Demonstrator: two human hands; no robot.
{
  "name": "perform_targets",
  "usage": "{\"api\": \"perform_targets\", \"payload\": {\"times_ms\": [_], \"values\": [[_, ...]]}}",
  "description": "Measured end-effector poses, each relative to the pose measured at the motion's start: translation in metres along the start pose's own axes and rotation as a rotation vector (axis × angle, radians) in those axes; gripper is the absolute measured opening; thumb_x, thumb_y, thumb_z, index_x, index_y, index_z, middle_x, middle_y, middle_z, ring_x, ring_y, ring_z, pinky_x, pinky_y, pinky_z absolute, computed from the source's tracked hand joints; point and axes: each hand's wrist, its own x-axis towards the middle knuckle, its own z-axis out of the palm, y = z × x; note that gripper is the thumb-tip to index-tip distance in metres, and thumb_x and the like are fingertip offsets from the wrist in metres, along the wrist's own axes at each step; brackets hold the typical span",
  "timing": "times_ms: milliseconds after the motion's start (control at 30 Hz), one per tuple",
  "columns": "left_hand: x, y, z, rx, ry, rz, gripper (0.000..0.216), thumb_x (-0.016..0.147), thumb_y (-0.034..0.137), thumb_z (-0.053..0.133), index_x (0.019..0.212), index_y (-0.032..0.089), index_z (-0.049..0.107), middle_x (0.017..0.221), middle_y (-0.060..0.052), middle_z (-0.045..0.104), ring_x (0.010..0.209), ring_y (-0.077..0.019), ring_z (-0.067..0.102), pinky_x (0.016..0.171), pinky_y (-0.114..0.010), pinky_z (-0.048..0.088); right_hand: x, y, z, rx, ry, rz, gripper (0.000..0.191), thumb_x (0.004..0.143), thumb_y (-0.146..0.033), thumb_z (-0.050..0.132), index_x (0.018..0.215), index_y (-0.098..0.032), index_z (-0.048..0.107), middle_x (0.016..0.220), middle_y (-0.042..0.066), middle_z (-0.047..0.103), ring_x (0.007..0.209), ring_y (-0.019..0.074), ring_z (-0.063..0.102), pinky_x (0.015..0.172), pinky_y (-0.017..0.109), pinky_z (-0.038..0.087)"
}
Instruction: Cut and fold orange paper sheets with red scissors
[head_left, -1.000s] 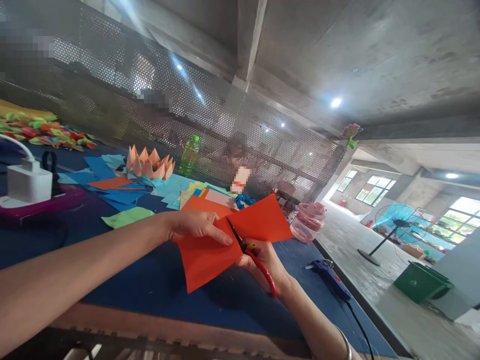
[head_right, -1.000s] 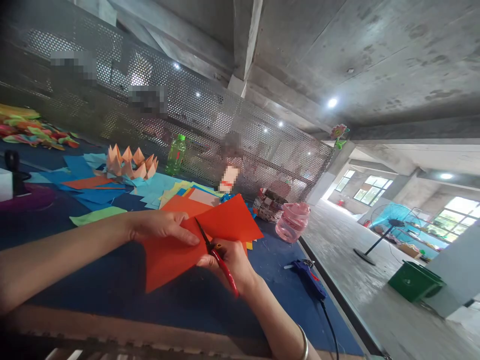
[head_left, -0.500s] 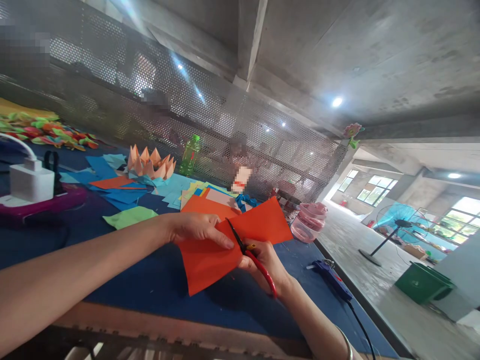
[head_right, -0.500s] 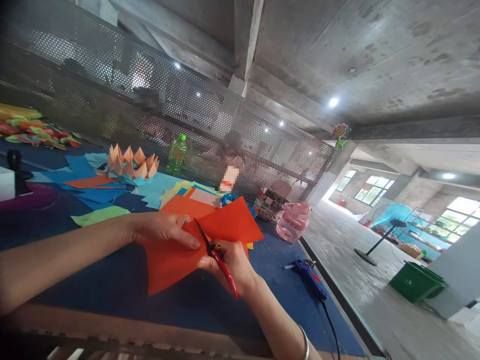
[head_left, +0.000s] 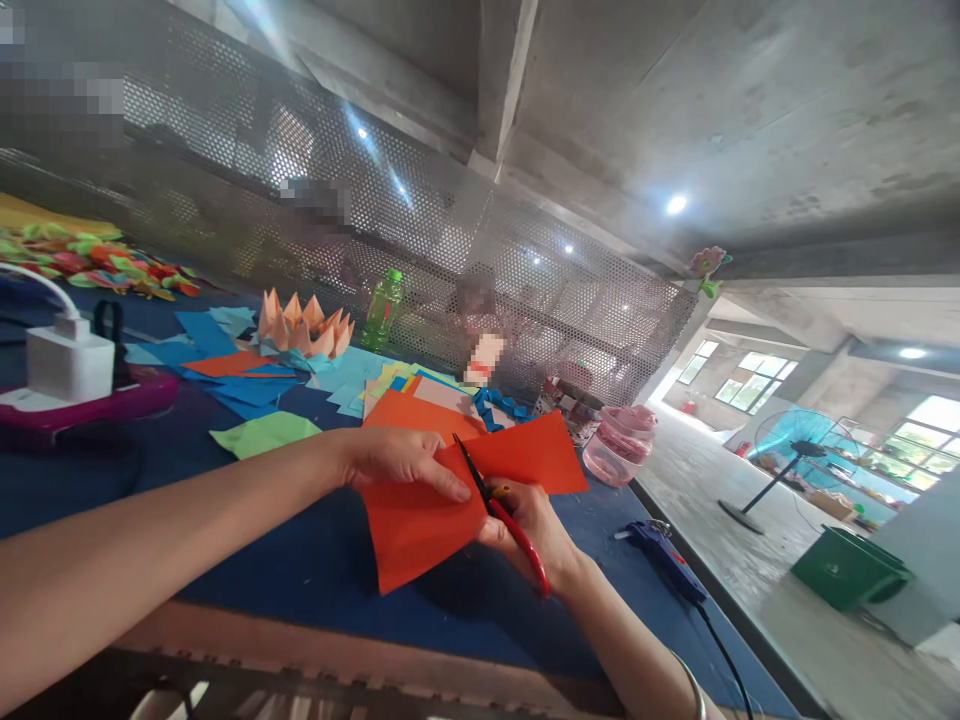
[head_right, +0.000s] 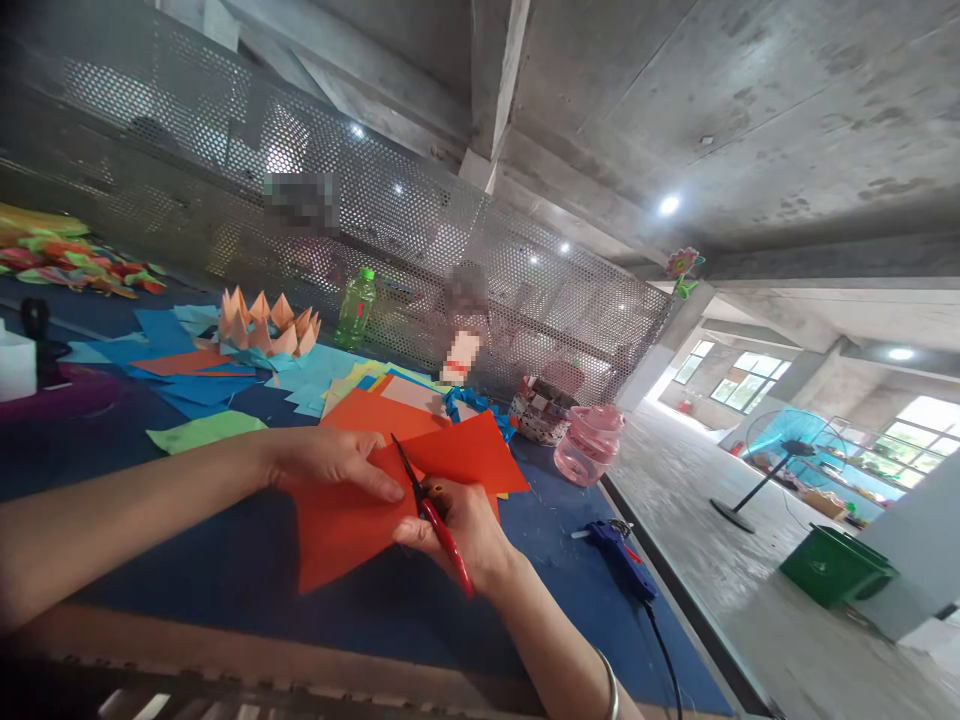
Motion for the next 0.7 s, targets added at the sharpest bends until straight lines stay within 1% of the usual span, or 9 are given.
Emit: {"api": "perform_targets", "payload": {"times_ms": [200,300,433,500,567,700], "values": [[0.0003,-0.0010,0.0011,0.019,-0.036,0.026,0.025,0.065,0.032,0.081,0.085,0.018,0.077,0.079,-0.005,0.078,0.078,-0.0243,0.074,0.077,-0.032,0.055,-0.0009,-0.0023,-0.0009,0.023,-0.011,-0.001,0.068,0.077,-0.081,0.043,0.070,-0.014,0.053,0.065,-0.002,0.041,0.061,0.0109,0.033,0.055,0.024,0.027],[0.0006,-0.0015,0.0009,0.011,-0.038,0.026,0.026,0.065,0.031,0.081,0.088,0.018,0.077,0.081,-0.005,0.078,0.079,-0.0239,0.074,0.078,-0.031,0.055,-0.0009,-0.0026,-0.0004,0.049,-0.013,0.013,0.066,0.077,-0.080,0.045,0.067,-0.015,0.050,0.063,-0.003,0.037,0.059,0.0103,0.030,0.053,0.024,0.025],[0.0019,-0.0035,-0.0002,0.005,-0.037,0.046,0.032,0.063,0.030,0.082,0.093,0.019,0.076,0.084,-0.005,0.078,0.083,-0.0242,0.073,0.080,-0.031,0.054,-0.0014,-0.0012,0.0007,0.054,0.005,0.058,0.062,0.075,-0.078,0.052,0.064,-0.018,0.042,0.061,-0.004,0.033,0.057,0.0094,0.027,0.050,0.024,0.022],[0.0020,-0.0035,-0.0005,0.028,-0.026,0.049,0.031,0.063,0.030,0.082,0.092,0.020,0.076,0.084,-0.005,0.078,0.083,-0.0241,0.073,0.079,-0.031,0.054,-0.0015,-0.0004,0.0001,0.051,0.013,0.082,0.061,0.075,-0.077,0.054,0.064,-0.018,0.041,0.060,-0.004,0.033,0.056,0.0094,0.027,0.049,0.024,0.022],[0.0009,-0.0019,-0.0007,0.062,0.011,0.037,0.027,0.063,0.032,0.082,0.087,0.020,0.077,0.081,-0.004,0.078,0.079,-0.0235,0.073,0.076,-0.031,0.055,-0.0011,0.0001,-0.0014,0.052,0.010,0.087,0.061,0.076,-0.078,0.050,0.066,-0.018,0.043,0.060,-0.003,0.035,0.056,0.0100,0.028,0.049,0.024,0.023],[-0.0034,0.0043,-0.0034,0.109,0.078,0.010,0.023,0.062,0.036,0.083,0.078,0.020,0.077,0.074,-0.003,0.077,0.073,-0.0225,0.073,0.071,-0.030,0.055,0.0001,0.0010,-0.0041,0.016,0.019,0.036,0.064,0.079,-0.080,0.040,0.070,-0.018,0.048,0.062,-0.001,0.041,0.056,0.0113,0.035,0.049,0.025,0.027]]}}
